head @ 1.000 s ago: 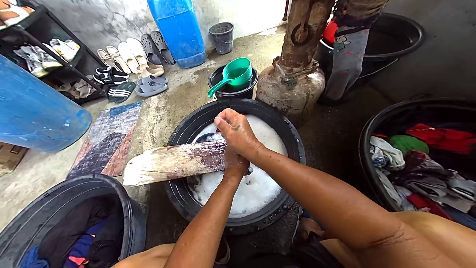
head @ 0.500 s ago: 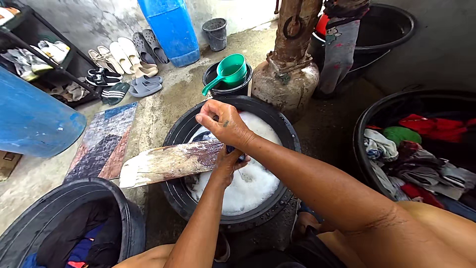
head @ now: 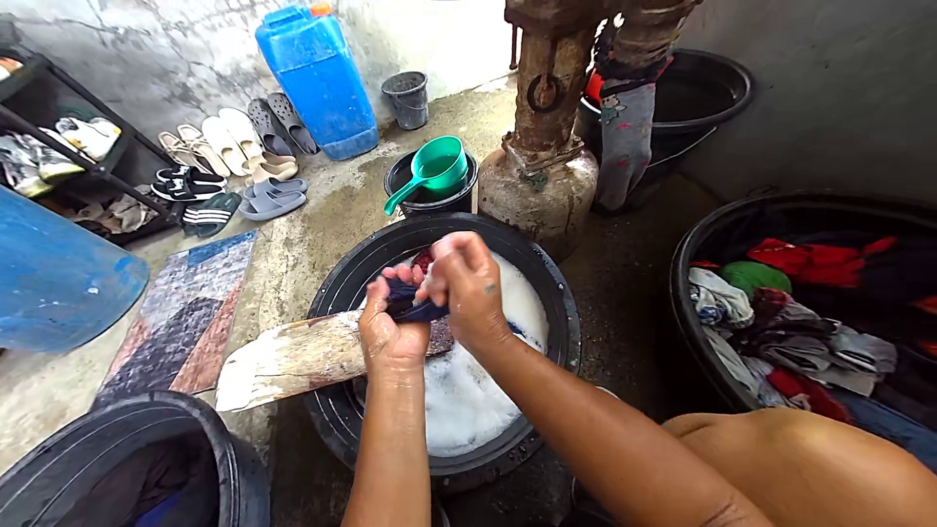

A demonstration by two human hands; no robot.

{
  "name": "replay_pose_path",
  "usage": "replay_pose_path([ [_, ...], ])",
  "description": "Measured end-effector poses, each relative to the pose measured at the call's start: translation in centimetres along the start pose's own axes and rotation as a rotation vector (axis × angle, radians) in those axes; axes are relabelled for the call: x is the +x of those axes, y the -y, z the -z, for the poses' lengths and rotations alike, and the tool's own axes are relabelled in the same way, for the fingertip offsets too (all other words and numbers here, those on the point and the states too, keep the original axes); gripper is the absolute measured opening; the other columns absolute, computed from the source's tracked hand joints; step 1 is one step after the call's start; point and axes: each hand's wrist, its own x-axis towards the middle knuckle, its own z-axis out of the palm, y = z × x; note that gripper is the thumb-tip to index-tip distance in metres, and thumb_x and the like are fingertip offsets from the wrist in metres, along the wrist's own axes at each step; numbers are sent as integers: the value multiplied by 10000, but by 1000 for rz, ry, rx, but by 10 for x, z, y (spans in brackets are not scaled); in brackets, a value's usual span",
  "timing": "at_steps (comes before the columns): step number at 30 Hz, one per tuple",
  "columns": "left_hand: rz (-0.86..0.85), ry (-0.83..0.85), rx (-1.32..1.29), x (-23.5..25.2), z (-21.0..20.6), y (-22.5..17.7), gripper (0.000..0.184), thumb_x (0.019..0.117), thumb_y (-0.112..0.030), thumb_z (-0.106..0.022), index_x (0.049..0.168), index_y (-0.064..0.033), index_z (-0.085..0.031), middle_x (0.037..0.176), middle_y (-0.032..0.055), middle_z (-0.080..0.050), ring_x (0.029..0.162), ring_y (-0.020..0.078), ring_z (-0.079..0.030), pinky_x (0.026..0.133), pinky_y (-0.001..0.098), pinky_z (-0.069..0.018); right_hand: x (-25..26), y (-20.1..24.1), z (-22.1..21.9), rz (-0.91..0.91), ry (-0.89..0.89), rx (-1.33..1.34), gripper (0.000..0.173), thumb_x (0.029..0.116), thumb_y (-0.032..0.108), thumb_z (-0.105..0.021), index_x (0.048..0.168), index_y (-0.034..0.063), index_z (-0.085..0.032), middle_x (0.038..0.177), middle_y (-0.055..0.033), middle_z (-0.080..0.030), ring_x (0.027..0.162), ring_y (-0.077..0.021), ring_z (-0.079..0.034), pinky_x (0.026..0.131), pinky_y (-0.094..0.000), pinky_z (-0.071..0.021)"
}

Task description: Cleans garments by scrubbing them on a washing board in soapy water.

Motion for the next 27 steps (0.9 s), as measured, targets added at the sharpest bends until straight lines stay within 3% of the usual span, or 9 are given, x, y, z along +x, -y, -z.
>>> replay_pose_path([
  [2, -152, 106, 103, -4, -11, -5, 326, 1118, -239, -273, 946, -216, -549, 685, -58, -618, 671, 127, -680, 708, 334, -616, 12, -2, -1, -273, -236, 323, 92, 1102, 122, -404, 1036, 119, -469, 553, 84, -429, 436, -33, -477, 505, -208, -520],
  [5, -463, 393, 425, -14, -24, -8, 238, 1097, -166, -303, 964, -209, -495, 555, -126, -500, 490, 40, -562, 576, 248, -584, 27, -2, -2, -557, -193, 433, 77, 1115, 168, -403, 1069, 134, -455, 560, 82, -383, 413, -16, -412, 439, -161, -430],
  [9, -800, 814, 885, -31, -24, -15, 472, 1046, -576, -419, 690, -278, -508, 559, -136, -454, 503, 9, -490, 512, 195, -463, 47, 24, -8, -686, 285, 156, 147, 1097, 155, -446, 1184, 73, -532, 630, 59, -455, 486, -17, -451, 474, -169, -418],
  [11, -1027, 1072, 1131, -32, -17, -16, 560, 1077, -551, -351, 664, -183, -443, 560, -45, -416, 514, 66, -472, 495, 229, -416, 51, 48, -16, -640, 555, -109, 186, 1100, 101, -417, 1205, 9, -540, 654, 48, -444, 498, 4, -430, 480, -135, -405],
  [13, -1304, 1246, 1403, -29, -6, -11, 586, 1091, -472, -361, 622, -139, -468, 527, 15, -451, 502, 146, -510, 490, 299, -424, 39, 90, -42, -679, 680, -667, 270, 1109, 93, -413, 1302, 18, -586, 821, -45, -524, 663, -67, -473, 695, -204, -449],
  [15, -1491, 1280, 1634, -21, 11, 3, 556, 1034, -437, -432, 570, -143, -517, 503, 33, -521, 485, 207, -578, 445, 381, -440, 46, 40, -27, -285, 1026, -691, 238, 1065, 52, -501, 1178, -110, -635, 866, -124, -630, 719, -109, -560, 677, -267, -474],
  [18, -1309, 1249, 2028, -18, 45, 16, 368, 897, -407, -596, 739, -96, -713, 715, 126, -703, 698, 337, -725, 542, 564, -542, 42, 3, -28, -211, 1144, -989, 227, 1057, 72, -525, 1154, -63, -680, 1069, -212, -695, 1031, -309, -661, 884, -498, -515],
  [24, -188, 1192, 2409, -6, 98, 22, 351, 991, -279, -638, 1190, 1, -706, 1189, 243, -695, 1160, 417, -645, 982, 625, -465, 12, -44, -12, -421, 933, -1326, 392, 1030, 92, -529, 1417, 35, -537, 1269, -224, -659, 1194, -406, -639, 904, -628, -527],
  [27, -639, 1298, 2328, 5, 108, 35, 343, 982, -321, -622, 1077, -16, -746, 1073, 236, -728, 1055, 440, -690, 862, 658, -518, 25, -40, 4, -442, 778, -1197, 349, 1048, 127, -535, 1377, 13, -565, 1239, -240, -674, 1175, -409, -650, 934, -623, -520],
])
